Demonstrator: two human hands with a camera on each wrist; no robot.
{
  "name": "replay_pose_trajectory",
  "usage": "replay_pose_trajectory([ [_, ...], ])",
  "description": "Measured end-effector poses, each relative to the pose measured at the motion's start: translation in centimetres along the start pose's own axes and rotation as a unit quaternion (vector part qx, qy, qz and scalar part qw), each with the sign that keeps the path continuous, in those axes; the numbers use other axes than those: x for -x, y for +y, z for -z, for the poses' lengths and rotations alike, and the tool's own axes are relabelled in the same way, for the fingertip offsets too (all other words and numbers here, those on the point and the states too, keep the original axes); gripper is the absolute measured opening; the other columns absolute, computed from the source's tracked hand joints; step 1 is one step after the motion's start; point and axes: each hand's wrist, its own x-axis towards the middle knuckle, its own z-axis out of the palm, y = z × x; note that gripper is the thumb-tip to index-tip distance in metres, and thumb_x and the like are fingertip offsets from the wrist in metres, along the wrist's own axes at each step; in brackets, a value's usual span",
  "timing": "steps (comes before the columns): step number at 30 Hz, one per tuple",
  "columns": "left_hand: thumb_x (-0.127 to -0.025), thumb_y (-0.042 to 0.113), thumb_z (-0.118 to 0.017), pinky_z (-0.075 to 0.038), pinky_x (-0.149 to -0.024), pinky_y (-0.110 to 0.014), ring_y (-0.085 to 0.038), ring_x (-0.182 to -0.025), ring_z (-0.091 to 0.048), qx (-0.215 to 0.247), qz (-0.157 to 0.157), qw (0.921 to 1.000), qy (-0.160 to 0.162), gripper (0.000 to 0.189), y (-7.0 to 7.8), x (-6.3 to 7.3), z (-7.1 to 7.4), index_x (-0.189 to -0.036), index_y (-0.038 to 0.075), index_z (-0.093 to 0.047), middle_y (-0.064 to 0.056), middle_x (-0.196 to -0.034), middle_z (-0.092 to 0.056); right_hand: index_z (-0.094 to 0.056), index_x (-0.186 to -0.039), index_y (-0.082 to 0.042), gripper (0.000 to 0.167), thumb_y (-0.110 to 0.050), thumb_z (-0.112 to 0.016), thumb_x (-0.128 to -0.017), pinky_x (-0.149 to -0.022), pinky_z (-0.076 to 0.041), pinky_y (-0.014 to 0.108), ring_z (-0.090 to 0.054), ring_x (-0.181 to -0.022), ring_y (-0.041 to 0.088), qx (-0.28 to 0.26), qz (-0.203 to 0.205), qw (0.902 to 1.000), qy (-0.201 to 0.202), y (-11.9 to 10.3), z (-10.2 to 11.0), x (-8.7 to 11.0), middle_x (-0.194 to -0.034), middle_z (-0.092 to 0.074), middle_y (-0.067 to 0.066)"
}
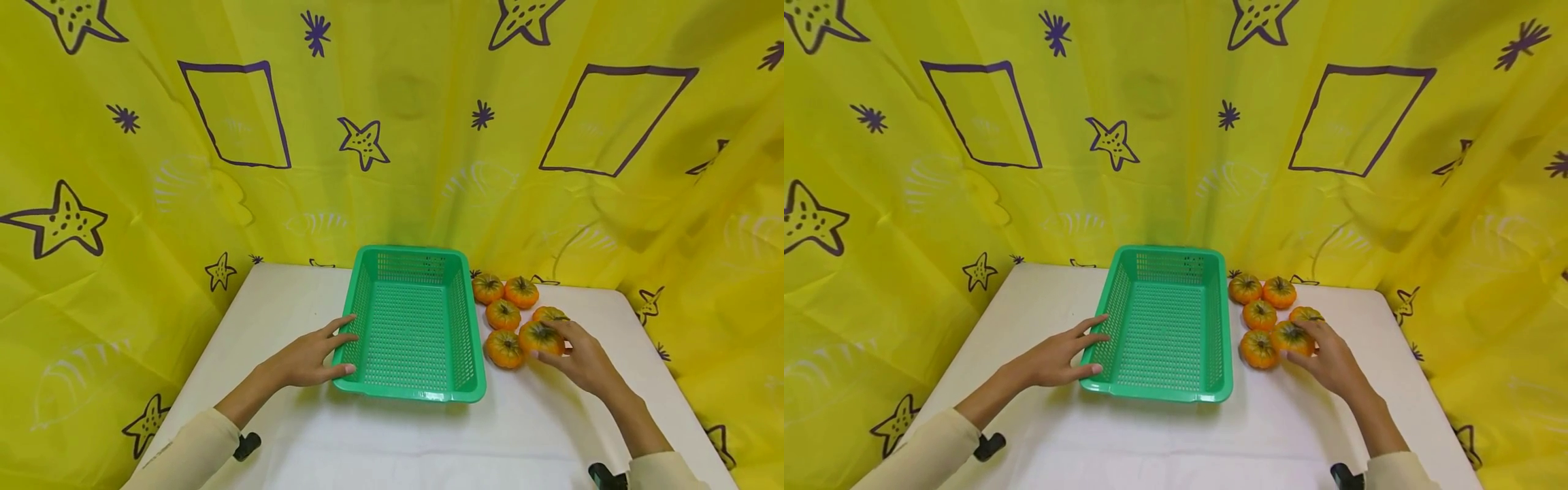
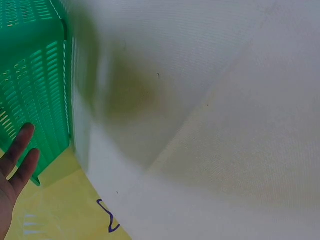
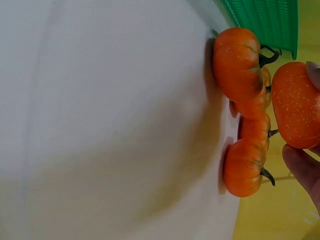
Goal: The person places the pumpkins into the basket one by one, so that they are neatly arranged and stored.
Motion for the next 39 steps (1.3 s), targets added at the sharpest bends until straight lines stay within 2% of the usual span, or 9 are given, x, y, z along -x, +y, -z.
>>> replay_pose_trajectory([
  [5, -0.097, 0.058, -0.054, -0.051, -0.099, -0.051, -0.033, -0.131, -0.057, 0.003, 0.0, 1.0, 0.002, 0.062, 0.1, 0.1, -0.1, -0.145, 0.018, -0.053, -0.004, -0.166, -0.023, -0.057, -0.137, 0.003, 0.064, -0.024, -0.082, -0.085, -0.078, -0.056, 0.057, -0.057, -0.113, 0.049, -0.02, -0.008, 0.9997, -0.01, -0.9, 0.3, -0.8, -0.129, -0.056, 0.028],
  [12, -0.097, 0.058, -0.055, -0.051, -0.099, -0.051, -0.034, -0.131, -0.056, 0.003, 0.006, 1.0, 0.0, 0.063, 0.2, 0.4, -0.1, -0.145, 0.017, -0.053, -0.004, -0.166, -0.023, -0.058, -0.137, 0.001, 0.065, -0.029, -0.082, -0.085, -0.09, -0.051, 0.061, -0.056, -0.118, 0.044, -0.016, -0.005, 0.9998, -0.007, -2.2, 0.1, -1.9, -0.131, -0.058, 0.023],
  [17, -0.097, 0.057, -0.055, -0.051, -0.099, -0.051, -0.033, -0.13, -0.057, 0.0, 0.004, 1.0, 0.003, 0.062, 0.3, 0.3, 0.0, -0.144, 0.017, -0.053, -0.005, -0.166, -0.025, -0.057, -0.136, 0.002, 0.063, -0.026, -0.082, -0.085, -0.085, -0.054, 0.058, -0.058, -0.115, 0.043, -0.036, 0.01, 0.9993, -0.003, -3.3, 0.1, -2.8, -0.128, -0.059, 0.023],
  [23, -0.097, 0.057, -0.055, -0.05, -0.101, -0.051, -0.033, -0.131, -0.056, 0.0, 0.005, 1.0, 0.0, 0.062, 0.3, 0.3, 0.1, -0.145, 0.017, -0.053, -0.005, -0.166, -0.025, -0.056, -0.14, -0.003, 0.063, -0.025, -0.081, -0.087, -0.082, -0.057, 0.053, -0.059, -0.113, 0.04, -0.054, 0.018, 0.9983, -0.013, -4.3, 0.0, -4.1, -0.128, -0.059, 0.02],
  [26, -0.097, 0.058, -0.055, -0.05, -0.101, -0.052, -0.034, -0.131, -0.056, 0.002, 0.006, 1.0, -0.003, 0.063, 0.3, 0.3, 0.1, -0.145, 0.017, -0.053, -0.006, -0.166, -0.024, -0.056, -0.141, -0.003, 0.064, -0.026, -0.081, -0.087, -0.082, -0.057, 0.053, -0.057, -0.118, 0.045, -0.055, 0.022, 0.9981, -0.014, -4.8, 0.0, -4.6, -0.134, -0.056, 0.023],
  [31, -0.097, 0.057, -0.055, -0.05, -0.1, -0.052, -0.034, -0.131, -0.056, 0.004, 0.005, 1.0, -0.005, 0.063, 0.2, 0.2, 0.1, -0.145, 0.017, -0.053, -0.005, -0.166, -0.024, -0.055, -0.142, -0.004, 0.064, -0.028, -0.08, -0.088, -0.079, -0.057, 0.041, -0.06, -0.113, 0.04, -0.058, 0.026, 0.9979, -0.016, -5.5, -0.1, -5.5, -0.139, -0.055, 0.022],
  [34, -0.097, 0.057, -0.055, -0.05, -0.1, -0.051, -0.033, -0.131, -0.056, 0.003, 0.005, 1.0, -0.005, 0.062, 0.2, 0.2, 0.1, -0.145, 0.017, -0.053, -0.005, -0.166, -0.024, -0.054, -0.144, -0.005, 0.064, -0.027, -0.079, -0.089, -0.082, -0.058, 0.044, -0.061, -0.112, 0.039, -0.076, 0.019, 0.9967, -0.024, -6.0, -0.3, -5.9, -0.141, -0.053, 0.022],
  [37, -0.097, 0.057, -0.055, -0.05, -0.1, -0.051, -0.034, -0.132, -0.056, 0.004, 0.005, 1.0, -0.005, 0.063, 0.1, 0.2, 0.1, -0.145, 0.016, -0.053, -0.005, -0.166, -0.024, -0.052, -0.145, -0.004, 0.065, -0.027, -0.078, -0.089, -0.088, -0.055, 0.057, -0.059, -0.116, 0.044, -0.097, 0.013, 0.9946, -0.034, -6.4, -0.4, -6.3, -0.143, -0.05, 0.025],
  [39, -0.097, 0.058, -0.055, -0.05, -0.1, -0.051, -0.034, -0.132, -0.056, 0.005, 0.006, 1.0, -0.005, 0.063, 0.1, 0.1, 0.1, -0.145, 0.016, -0.053, -0.004, -0.166, -0.024, -0.052, -0.145, -0.005, 0.066, -0.028, -0.078, -0.089, -0.09, -0.053, 0.06, -0.058, -0.118, 0.044, -0.106, 0.015, 0.9935, -0.039, -6.6, -0.5, -6.6, -0.142, -0.051, 0.023],
])
